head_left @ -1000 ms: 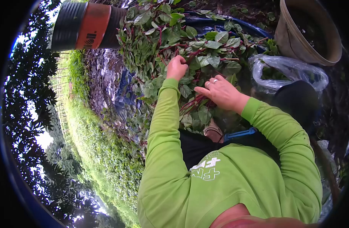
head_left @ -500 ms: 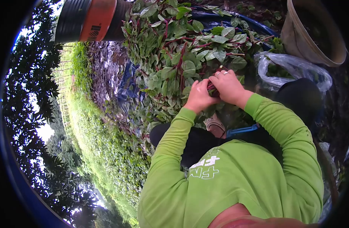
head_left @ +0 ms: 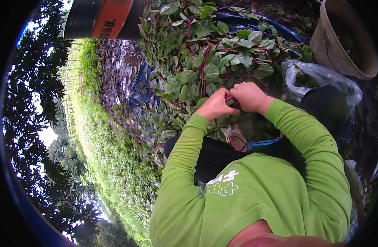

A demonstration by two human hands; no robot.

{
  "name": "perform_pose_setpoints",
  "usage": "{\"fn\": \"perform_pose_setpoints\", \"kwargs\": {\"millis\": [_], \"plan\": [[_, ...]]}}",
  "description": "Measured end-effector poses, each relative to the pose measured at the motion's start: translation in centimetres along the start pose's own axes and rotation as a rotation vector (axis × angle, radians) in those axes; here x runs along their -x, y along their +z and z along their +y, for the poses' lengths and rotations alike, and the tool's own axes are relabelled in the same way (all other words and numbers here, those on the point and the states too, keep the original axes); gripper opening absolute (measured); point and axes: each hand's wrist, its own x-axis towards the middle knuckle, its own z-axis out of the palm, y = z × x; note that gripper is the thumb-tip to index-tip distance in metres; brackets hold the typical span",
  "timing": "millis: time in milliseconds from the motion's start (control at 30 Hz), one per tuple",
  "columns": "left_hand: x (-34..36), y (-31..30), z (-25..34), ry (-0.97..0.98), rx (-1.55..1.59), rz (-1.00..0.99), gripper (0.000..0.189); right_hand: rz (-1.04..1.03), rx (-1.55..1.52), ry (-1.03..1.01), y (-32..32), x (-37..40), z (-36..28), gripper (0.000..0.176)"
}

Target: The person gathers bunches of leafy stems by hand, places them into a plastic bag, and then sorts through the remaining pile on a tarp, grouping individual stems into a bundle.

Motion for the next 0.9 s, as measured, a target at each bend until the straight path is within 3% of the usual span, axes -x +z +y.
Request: {"fn": "perform_pose_setpoints", "kwargs": {"millis": [33,100,167,233,267,400,500,600,733,800,900], "plan": [[-0.8,-1.4,-0.4,-0.028,0.149,-0.054,0.067,0.020,0.047,-0.017,0.0,0.0,-0.3,0.024],[-4.3,-4.3,-2.5,-0.011,0.136,0.287,0.056,0.064,0.116,-0.055,-0.4,-0.3,-0.4,0.023],[-8.4,-6.2,-5.2,-0.002,-0.143,0.591,0.044,0.113,0.143,-0.094,-0.6,-0.6,-0.5,0.023],[-12.1,-5.9,-9.6,-0.040,-0.385,0.697,0.039,0.164,0.153,-0.107,-0.8,-0.9,-0.5,0.017],[-12.8,-5.8,-9.1,-0.054,-0.503,0.746,0.036,0.193,0.152,-0.120,-0.9,-1.0,-0.5,0.015],[-13.5,-5.3,-7.7,-0.237,-0.460,0.631,0.038,0.236,0.148,-0.153,-0.8,-0.8,-0.2,0.009],[-12.8,-5.6,-7.3,-0.329,-0.236,0.556,0.037,0.186,0.135,-0.149,-1.2,-0.6,-0.3,0.010],[-10.9,-5.2,-7.4,-0.148,0.060,0.573,0.037,0.315,0.095,-0.241,-1.3,-0.6,-0.1,0.012],[-7.0,-2.5,-6.8,0.039,0.019,0.382,0.028,0.506,0.189,-0.322,-2.1,-0.6,-0.4,0.014],[-4.8,-1.1,-5.5,0.159,0.105,0.224,0.028,0.456,0.202,-0.290,-1.7,-0.6,-0.1,0.015],[-3.3,-1.4,-4.2,0.175,0.201,0.022,0.026,0.347,0.171,-0.235,-0.9,-0.7,0.6,0.012]]}}
